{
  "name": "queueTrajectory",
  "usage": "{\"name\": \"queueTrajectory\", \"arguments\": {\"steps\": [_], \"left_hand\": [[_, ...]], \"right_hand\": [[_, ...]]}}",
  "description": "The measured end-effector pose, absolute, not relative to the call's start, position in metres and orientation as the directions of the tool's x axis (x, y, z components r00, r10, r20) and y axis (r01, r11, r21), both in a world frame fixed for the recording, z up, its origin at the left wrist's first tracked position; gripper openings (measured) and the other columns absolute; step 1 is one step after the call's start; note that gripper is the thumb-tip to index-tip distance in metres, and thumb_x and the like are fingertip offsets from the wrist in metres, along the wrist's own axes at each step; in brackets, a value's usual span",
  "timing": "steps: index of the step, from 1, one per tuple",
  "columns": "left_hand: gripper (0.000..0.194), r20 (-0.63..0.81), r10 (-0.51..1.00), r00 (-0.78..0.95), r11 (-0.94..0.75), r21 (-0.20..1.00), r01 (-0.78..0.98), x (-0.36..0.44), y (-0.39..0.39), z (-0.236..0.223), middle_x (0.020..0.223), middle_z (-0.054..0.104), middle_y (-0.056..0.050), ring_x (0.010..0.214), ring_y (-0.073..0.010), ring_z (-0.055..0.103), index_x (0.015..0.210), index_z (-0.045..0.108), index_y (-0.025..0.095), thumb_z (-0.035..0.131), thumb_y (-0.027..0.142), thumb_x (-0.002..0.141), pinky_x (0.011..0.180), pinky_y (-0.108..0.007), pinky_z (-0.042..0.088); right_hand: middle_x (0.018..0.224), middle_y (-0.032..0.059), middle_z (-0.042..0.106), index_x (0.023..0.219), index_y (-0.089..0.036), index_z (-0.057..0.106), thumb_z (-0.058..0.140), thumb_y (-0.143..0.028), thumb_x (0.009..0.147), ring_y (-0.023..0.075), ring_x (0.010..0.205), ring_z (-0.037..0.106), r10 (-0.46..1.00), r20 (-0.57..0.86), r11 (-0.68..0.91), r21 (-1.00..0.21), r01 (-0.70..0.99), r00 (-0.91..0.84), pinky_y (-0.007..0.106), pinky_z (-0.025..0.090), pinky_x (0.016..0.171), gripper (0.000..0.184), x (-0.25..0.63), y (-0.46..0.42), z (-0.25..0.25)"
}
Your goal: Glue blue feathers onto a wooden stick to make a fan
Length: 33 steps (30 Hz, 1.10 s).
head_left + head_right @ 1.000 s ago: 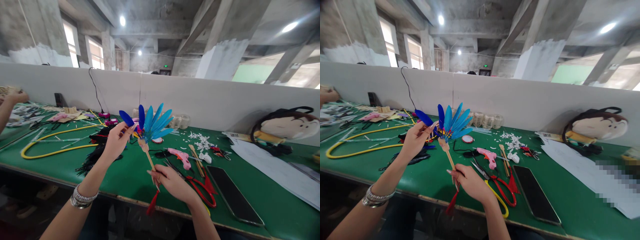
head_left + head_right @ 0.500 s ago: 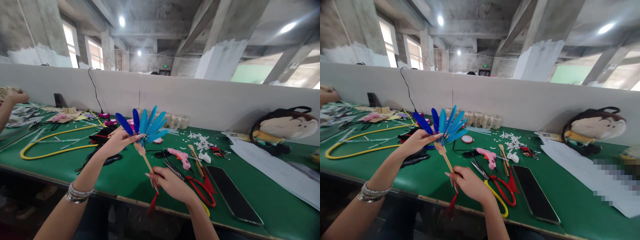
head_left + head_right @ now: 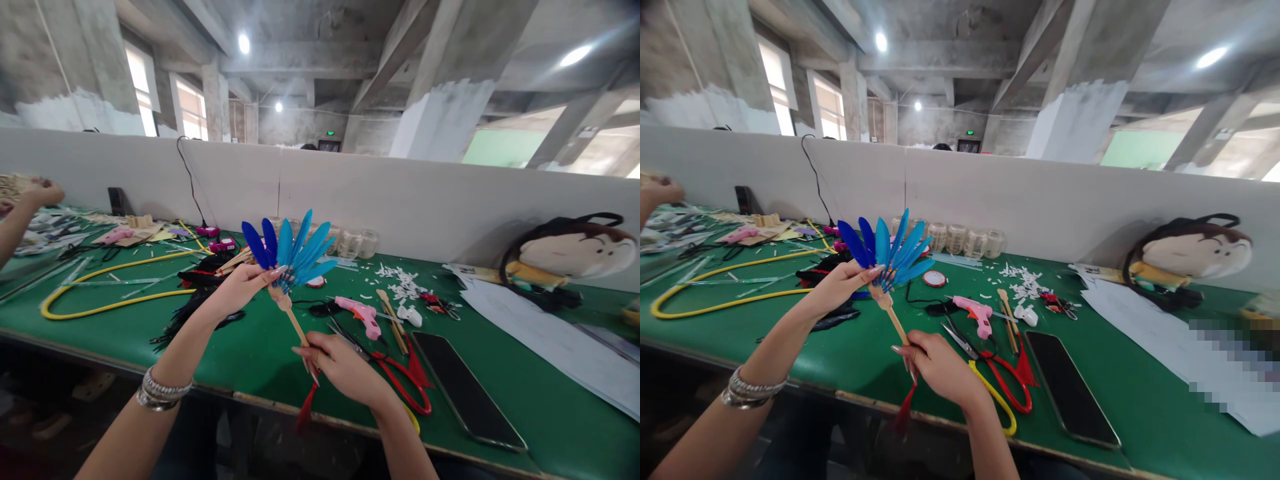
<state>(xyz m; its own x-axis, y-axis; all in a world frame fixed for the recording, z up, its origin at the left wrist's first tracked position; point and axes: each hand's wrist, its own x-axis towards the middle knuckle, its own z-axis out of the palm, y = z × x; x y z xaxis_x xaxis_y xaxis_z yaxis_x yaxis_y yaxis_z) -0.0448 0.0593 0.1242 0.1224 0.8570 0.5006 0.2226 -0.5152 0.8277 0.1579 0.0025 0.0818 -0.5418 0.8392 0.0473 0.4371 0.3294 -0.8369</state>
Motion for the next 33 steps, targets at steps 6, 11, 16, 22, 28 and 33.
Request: {"name": "queueTrajectory", "arguments": {"steps": [6, 11, 16, 22, 28, 33], "left_hand": [[0.029, 0.505, 0.84, 0.199, -0.541, 0.811, 0.225, -0.0433, 0.0597, 0.124, 0.065, 0.067, -0.002, 0.071, -0.0165, 0.059, 0.057, 0.069, 0.02, 0.053, 0.035, 0.075, 0.066, -0.027, 0.048], [0.032, 0.473, 0.861, 0.185, -0.505, 0.839, 0.202, -0.0421, 0.0584, 0.1235, 0.071, 0.068, -0.004, 0.075, -0.0181, 0.059, 0.057, 0.069, 0.017, 0.055, 0.042, 0.072, 0.068, -0.027, 0.048], [0.032, 0.424, 0.884, 0.196, -0.457, 0.871, 0.177, -0.0396, 0.055, 0.1269, 0.074, 0.069, -0.004, 0.079, -0.0174, 0.059, 0.058, 0.069, 0.014, 0.057, 0.041, 0.072, 0.075, -0.027, 0.046], [0.033, 0.399, 0.895, 0.2, -0.432, 0.888, 0.161, -0.0388, 0.0534, 0.1289, 0.069, 0.069, -0.003, 0.076, -0.0172, 0.06, 0.055, 0.068, 0.015, 0.058, 0.043, 0.07, 0.074, -0.027, 0.047], [0.034, 0.401, 0.894, 0.199, -0.43, 0.894, 0.128, -0.039, 0.0534, 0.1274, 0.065, 0.068, -0.003, 0.077, -0.0189, 0.06, 0.055, 0.067, 0.015, 0.059, 0.044, 0.068, 0.07, -0.028, 0.048], [0.037, 0.339, 0.919, 0.203, -0.361, 0.928, 0.087, -0.0383, 0.0578, 0.1205, 0.058, 0.066, -0.003, 0.065, -0.0181, 0.061, 0.058, 0.065, 0.013, 0.058, 0.047, 0.069, 0.065, -0.028, 0.049]], "right_hand": [[0.055, -0.0033, 0.051, 0.059, -0.02, 0.042, 0.041, -0.036, 0.084, 0.011, 0.053, 0.05, 0.839, 0.049, 0.323, -0.847, 0.423, -0.543, 0.023, 0.038, 0.058, 0.03, 0.1588, 0.0025, 0.0808], [0.055, -0.0034, 0.05, 0.059, -0.019, 0.042, 0.041, -0.036, 0.084, 0.0104, 0.053, 0.049, 0.831, 0.054, 0.332, -0.847, 0.416, -0.554, 0.022, 0.037, 0.057, 0.03, 0.1587, 0.0032, 0.079], [0.055, -0.0037, 0.05, 0.058, -0.019, 0.042, 0.041, -0.035, 0.085, 0.0097, 0.054, 0.049, 0.832, 0.066, 0.344, -0.839, 0.42, -0.551, 0.022, 0.037, 0.059, 0.031, 0.1598, 0.0039, 0.0791], [0.055, -0.0039, 0.049, 0.058, -0.019, 0.042, 0.041, -0.035, 0.084, 0.0095, 0.054, 0.049, 0.829, 0.065, 0.349, -0.836, 0.424, -0.556, 0.021, 0.037, 0.059, 0.031, 0.1605, 0.0035, 0.0793], [0.057, -0.0036, 0.05, 0.059, -0.018, 0.043, 0.041, -0.034, 0.084, 0.0097, 0.055, 0.048, 0.828, 0.066, 0.345, -0.843, 0.413, -0.557, 0.021, 0.037, 0.059, 0.03, 0.1604, 0.0045, 0.0785], [0.057, -0.0037, 0.049, 0.061, -0.018, 0.043, 0.039, -0.036, 0.085, 0.0097, 0.055, 0.048, 0.828, 0.045, 0.332, -0.843, 0.423, -0.559, 0.021, 0.037, 0.058, 0.03, 0.16, 0.0035, 0.0782]]}}
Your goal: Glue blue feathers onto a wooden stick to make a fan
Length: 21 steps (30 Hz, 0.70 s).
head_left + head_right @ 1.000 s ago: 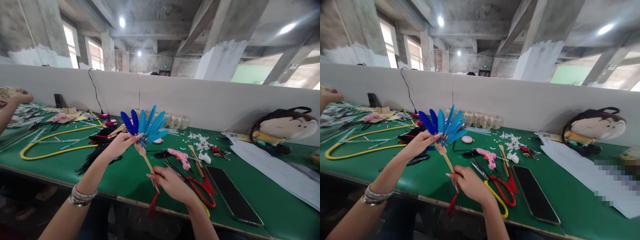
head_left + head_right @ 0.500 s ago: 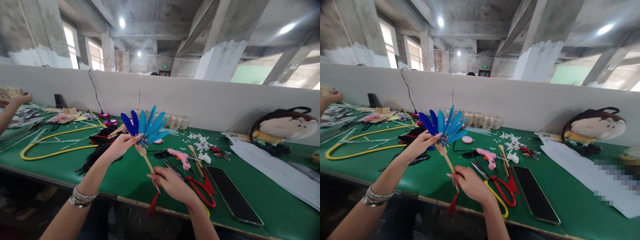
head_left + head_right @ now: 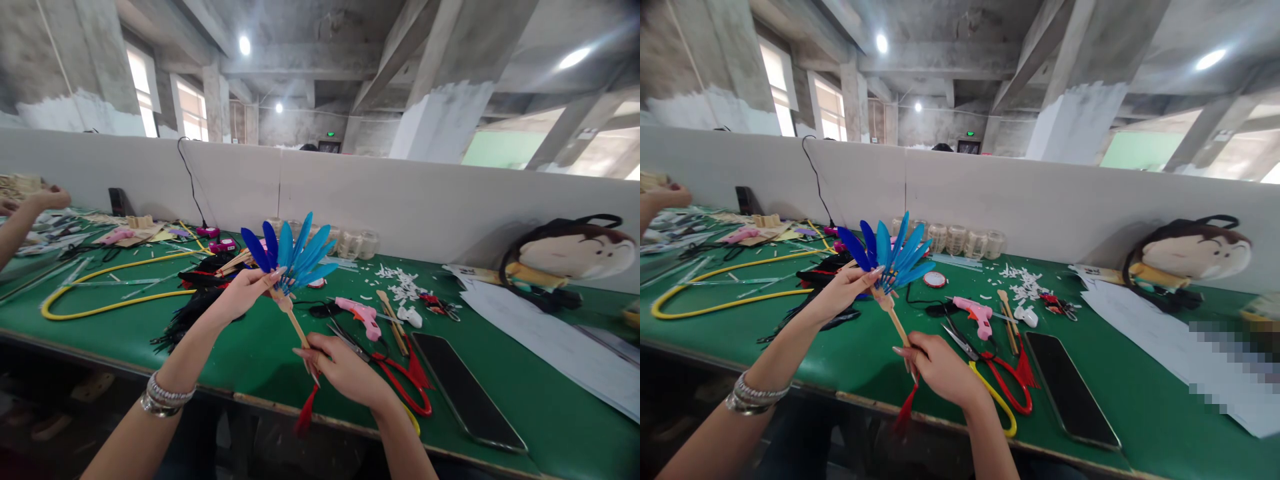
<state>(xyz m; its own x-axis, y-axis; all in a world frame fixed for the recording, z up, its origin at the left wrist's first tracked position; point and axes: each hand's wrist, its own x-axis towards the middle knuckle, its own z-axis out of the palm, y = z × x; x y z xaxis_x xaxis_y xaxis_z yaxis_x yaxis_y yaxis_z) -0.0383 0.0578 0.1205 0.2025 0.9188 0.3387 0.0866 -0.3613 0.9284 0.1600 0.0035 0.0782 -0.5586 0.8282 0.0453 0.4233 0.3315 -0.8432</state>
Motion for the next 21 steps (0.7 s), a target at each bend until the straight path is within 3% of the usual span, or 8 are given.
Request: {"name": "queueTrajectory", "arguments": {"steps": [3, 9, 16, 19, 21], "left_hand": [[0.041, 0.294, 0.926, 0.237, -0.305, 0.952, 0.014, -0.038, 0.06, 0.116, 0.06, 0.066, -0.004, 0.06, -0.017, 0.061, 0.07, 0.066, 0.011, 0.056, 0.05, 0.069, 0.064, -0.029, 0.049], [0.056, 0.317, 0.909, 0.269, -0.287, 0.947, -0.144, -0.036, 0.063, 0.104, 0.082, 0.067, -0.005, 0.075, -0.0187, 0.061, 0.105, 0.059, 0.013, 0.053, 0.055, 0.069, 0.067, -0.03, 0.05], [0.054, 0.272, 0.902, 0.335, -0.218, 0.957, -0.189, -0.034, 0.066, 0.096, 0.083, 0.068, -0.008, 0.078, -0.0213, 0.062, 0.093, 0.063, 0.012, 0.044, 0.059, 0.073, 0.071, -0.032, 0.048], [0.055, 0.285, 0.87, 0.401, -0.222, 0.955, -0.196, -0.033, 0.062, 0.095, 0.092, 0.067, -0.012, 0.08, -0.0227, 0.062, 0.085, 0.064, 0.011, 0.037, 0.057, 0.078, 0.072, -0.034, 0.048], [0.057, 0.275, 0.854, 0.441, -0.212, 0.959, -0.187, -0.032, 0.057, 0.094, 0.101, 0.064, -0.014, 0.082, -0.0235, 0.061, 0.09, 0.063, 0.01, 0.033, 0.057, 0.079, 0.073, -0.035, 0.048]], "right_hand": [[0.057, -0.0038, 0.048, 0.062, -0.018, 0.044, 0.037, -0.039, 0.085, 0.0096, 0.055, 0.047, 0.83, 0.014, 0.306, -0.848, 0.432, -0.558, 0.021, 0.036, 0.056, 0.032, 0.16, 0.004, 0.079], [0.056, -0.0038, 0.048, 0.062, -0.018, 0.043, 0.036, -0.042, 0.085, 0.009, 0.054, 0.047, 0.833, 0.026, 0.301, -0.86, 0.412, -0.553, 0.021, 0.035, 0.056, 0.034, 0.161, 0.005, 0.081], [0.056, -0.0038, 0.047, 0.061, -0.018, 0.043, 0.038, -0.043, 0.085, 0.009, 0.053, 0.046, 0.838, 0.027, 0.306, -0.85, 0.429, -0.545, 0.021, 0.035, 0.055, 0.035, 0.162, 0.007, 0.076], [0.056, -0.0037, 0.047, 0.062, -0.018, 0.043, 0.038, -0.043, 0.084, 0.0091, 0.053, 0.046, 0.838, 0.022, 0.299, -0.854, 0.426, -0.545, 0.021, 0.035, 0.054, 0.034, 0.162, 0.007, 0.075], [0.056, -0.0037, 0.048, 0.062, -0.018, 0.043, 0.038, -0.042, 0.085, 0.0091, 0.053, 0.047, 0.834, 0.019, 0.295, -0.86, 0.416, -0.552, 0.021, 0.036, 0.055, 0.033, 0.162, 0.007, 0.076]]}}
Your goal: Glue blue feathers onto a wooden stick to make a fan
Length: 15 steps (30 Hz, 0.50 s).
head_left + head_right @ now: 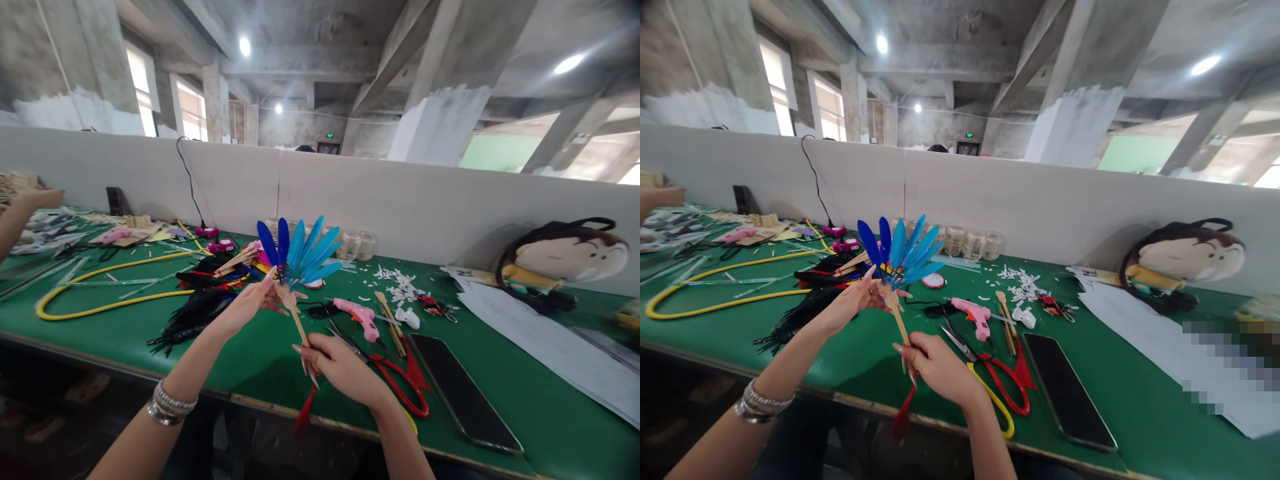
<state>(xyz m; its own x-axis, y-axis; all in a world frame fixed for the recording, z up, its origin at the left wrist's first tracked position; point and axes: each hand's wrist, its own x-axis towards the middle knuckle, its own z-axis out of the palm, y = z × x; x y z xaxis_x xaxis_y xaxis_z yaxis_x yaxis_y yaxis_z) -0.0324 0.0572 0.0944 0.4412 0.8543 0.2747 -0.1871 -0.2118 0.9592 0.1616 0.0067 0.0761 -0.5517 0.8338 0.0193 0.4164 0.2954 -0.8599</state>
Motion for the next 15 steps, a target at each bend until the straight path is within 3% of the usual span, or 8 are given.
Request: {"name": "queueTrajectory", "arguments": {"steps": [2, 5, 9, 15], "left_hand": [[0.057, 0.244, 0.841, 0.483, -0.186, 0.968, -0.165, -0.03, 0.052, 0.091, 0.106, 0.061, -0.014, 0.085, -0.0237, 0.06, 0.102, 0.06, 0.011, 0.033, 0.056, 0.08, 0.074, -0.036, 0.047], [0.047, 0.182, 0.794, 0.58, -0.147, 0.983, -0.107, -0.025, 0.044, 0.081, 0.109, 0.06, -0.012, 0.093, -0.0229, 0.058, 0.113, 0.054, 0.015, 0.049, 0.045, 0.078, 0.079, -0.035, 0.045], [0.038, 0.13, 0.766, 0.629, -0.105, 0.992, -0.076, -0.014, 0.035, 0.065, 0.104, 0.063, -0.011, 0.094, -0.0222, 0.057, 0.107, 0.059, 0.014, 0.059, 0.032, 0.074, 0.082, -0.034, 0.044], [0.031, 0.15, 0.875, 0.46, -0.141, 0.988, -0.056, 0.001, 0.026, 0.053, 0.088, 0.068, -0.009, 0.08, -0.0209, 0.06, 0.091, 0.066, 0.011, 0.062, 0.033, 0.07, 0.072, -0.03, 0.046]], "right_hand": [[0.056, -0.0036, 0.048, 0.063, -0.018, 0.044, 0.038, -0.04, 0.085, 0.0091, 0.053, 0.047, 0.835, 0.012, 0.284, -0.866, 0.411, -0.551, 0.021, 0.036, 0.054, 0.032, 0.161, 0.006, 0.077], [0.057, -0.0034, 0.048, 0.063, -0.017, 0.045, 0.039, -0.037, 0.084, 0.0093, 0.053, 0.047, 0.842, -0.005, 0.256, -0.877, 0.407, -0.54, 0.021, 0.036, 0.053, 0.03, 0.16, 0.005, 0.078], [0.059, -0.0032, 0.05, 0.068, -0.018, 0.048, 0.038, -0.032, 0.084, 0.0099, 0.054, 0.048, 0.835, 0.001, 0.257, -0.886, 0.387, -0.551, 0.021, 0.037, 0.053, 0.024, 0.158, 0.005, 0.078], [0.06, -0.0025, 0.054, 0.068, -0.018, 0.052, 0.04, -0.029, 0.082, 0.0104, 0.053, 0.05, 0.828, -0.028, 0.252, -0.874, 0.416, -0.56, 0.022, 0.041, 0.052, 0.022, 0.155, 0.006, 0.077]]}}
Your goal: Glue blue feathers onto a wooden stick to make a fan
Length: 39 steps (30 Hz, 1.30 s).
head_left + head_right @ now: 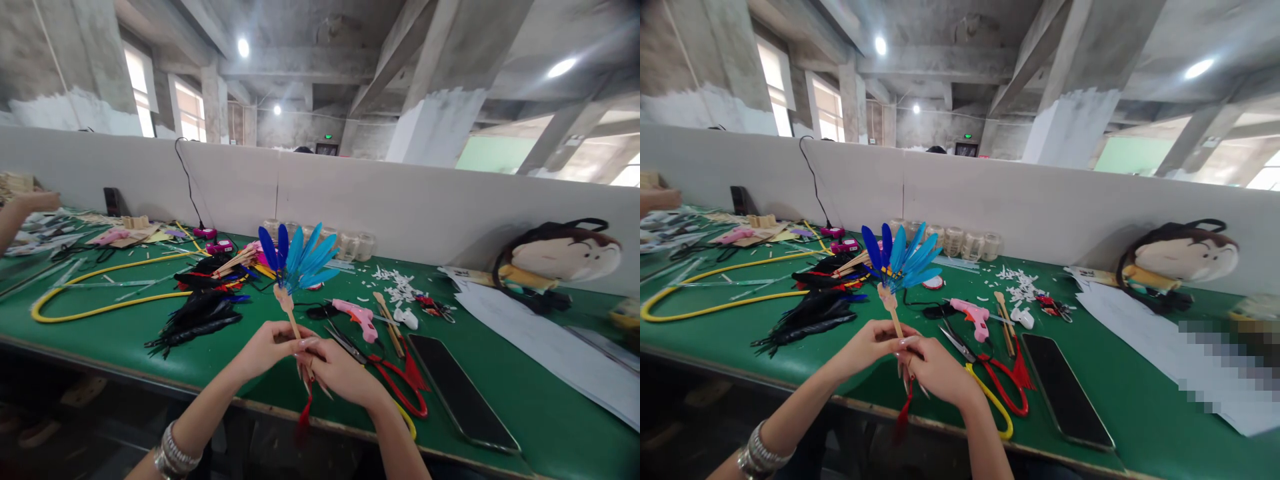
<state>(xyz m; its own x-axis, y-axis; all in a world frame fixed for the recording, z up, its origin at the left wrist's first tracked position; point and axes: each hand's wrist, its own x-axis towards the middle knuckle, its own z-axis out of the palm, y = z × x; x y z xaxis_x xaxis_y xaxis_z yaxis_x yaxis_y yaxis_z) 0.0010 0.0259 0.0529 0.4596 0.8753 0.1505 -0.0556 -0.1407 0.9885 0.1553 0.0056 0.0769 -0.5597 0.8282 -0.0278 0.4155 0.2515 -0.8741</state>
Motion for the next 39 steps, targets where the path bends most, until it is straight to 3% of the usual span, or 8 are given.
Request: {"name": "queueTrajectory", "arguments": {"steps": [3, 7, 12, 15, 18, 24, 32, 39], "left_hand": [[0.031, 0.157, 0.916, 0.369, -0.153, 0.987, -0.04, 0.005, 0.024, 0.048, 0.083, 0.069, -0.008, 0.077, -0.0204, 0.06, 0.087, 0.068, 0.011, 0.059, 0.037, 0.071, 0.071, -0.029, 0.046], [0.034, 0.151, 0.957, 0.246, -0.12, 0.983, -0.139, 0.004, 0.025, 0.04, 0.078, 0.069, -0.006, 0.076, -0.0195, 0.061, 0.09, 0.066, 0.012, 0.058, 0.04, 0.073, 0.076, -0.031, 0.045], [0.037, 0.101, 0.955, 0.278, -0.036, 0.973, -0.228, -0.004, 0.02, 0.028, 0.064, 0.066, -0.004, 0.062, -0.0176, 0.061, 0.091, 0.062, 0.009, 0.058, 0.041, 0.072, 0.067, -0.031, 0.048], [0.037, 0.072, 0.946, 0.315, -0.001, 0.975, -0.221, -0.005, 0.014, 0.023, 0.062, 0.064, -0.004, 0.058, -0.015, 0.06, 0.088, 0.063, 0.009, 0.058, 0.041, 0.072, 0.061, -0.028, 0.048], [0.04, 0.03, 0.931, 0.364, 0.051, 0.976, -0.213, -0.004, 0.01, 0.019, 0.063, 0.063, -0.004, 0.055, -0.0143, 0.058, 0.09, 0.063, 0.009, 0.059, 0.044, 0.071, 0.055, -0.026, 0.047], [0.043, 0.025, 0.911, 0.413, 0.064, 0.978, -0.199, -0.006, 0.009, 0.021, 0.069, 0.065, -0.007, 0.059, -0.0146, 0.059, 0.098, 0.062, 0.01, 0.057, 0.044, 0.072, 0.059, -0.027, 0.048], [0.041, 0.126, 0.872, 0.473, -0.027, 0.977, -0.211, -0.012, 0.008, 0.014, 0.087, 0.065, -0.011, 0.062, -0.0155, 0.061, 0.111, 0.051, 0.014, 0.045, 0.042, 0.081, 0.054, -0.026, 0.049], [0.039, 0.131, 0.876, 0.463, -0.029, 0.975, -0.222, -0.012, 0.008, 0.014, 0.085, 0.063, -0.01, 0.062, -0.0152, 0.06, 0.105, 0.053, 0.014, 0.045, 0.043, 0.08, 0.054, -0.027, 0.049]], "right_hand": [[0.064, -0.0022, 0.057, 0.075, -0.018, 0.054, 0.041, -0.035, 0.082, 0.0094, 0.048, 0.05, 0.82, -0.069, 0.219, -0.88, 0.422, -0.568, 0.022, 0.04, 0.048, 0.023, 0.16, 0.007, 0.076], [0.08, 0.0025, 0.062, 0.082, -0.017, 0.058, 0.043, -0.046, 0.079, 0.014, 0.062, 0.058, 0.819, -0.126, 0.209, -0.842, 0.496, -0.56, 0.025, 0.043, 0.058, 0.033, 0.179, 0.007, 0.081], [0.082, 0.0062, 0.063, 0.082, -0.02, 0.058, 0.039, -0.049, 0.08, 0.0212, 0.076, 0.057, 0.995, 0.066, 0.097, -0.444, 0.891, -0.075, 0.029, 0.04, 0.063, 0.035, 0.209, 0.008, 0.091], [0.098, 0.011, 0.06, 0.1, -0.017, 0.052, 0.037, -0.04, 0.082, 0.0257, 0.09, 0.055, 0.973, 0.186, -0.084, -0.253, 0.964, 0.133, 0.032, 0.04, 0.067, 0.033, 0.219, 0.013, 0.091], [0.114, 0.0173, 0.052, 0.116, -0.009, 0.04, 0.037, -0.041, 0.082, 0.0297, 0.103, 0.049, 0.931, 0.212, -0.261, -0.175, 0.949, 0.296, 0.035, 0.04, 0.073, 0.046, 0.222, 0.02, 0.083], [0.103, 0.0169, 0.056, 0.101, -0.011, 0.045, 0.038, -0.051, 0.079, 0.0293, 0.099, 0.052, 0.89, 0.237, -0.354, -0.178, 0.918, 0.389, 0.039, 0.039, 0.077, 0.046, 0.213, 0.04, 0.056], [0.095, 0.0209, 0.061, 0.097, -0.005, 0.051, 0.032, -0.043, 0.084, 0.0314, 0.094, 0.055, 0.901, 0.16, -0.388, -0.122, 0.914, 0.404, 0.04, 0.037, 0.078, 0.044, 0.206, 0.047, 0.051], [0.091, 0.0196, 0.062, 0.085, -0.01, 0.057, 0.029, -0.055, 0.08, 0.0307, 0.088, 0.057, 0.898, 0.137, -0.375, -0.257, 0.891, 0.418, 0.036, 0.04, 0.07, 0.054, 0.218, 0.048, 0.055]]}}
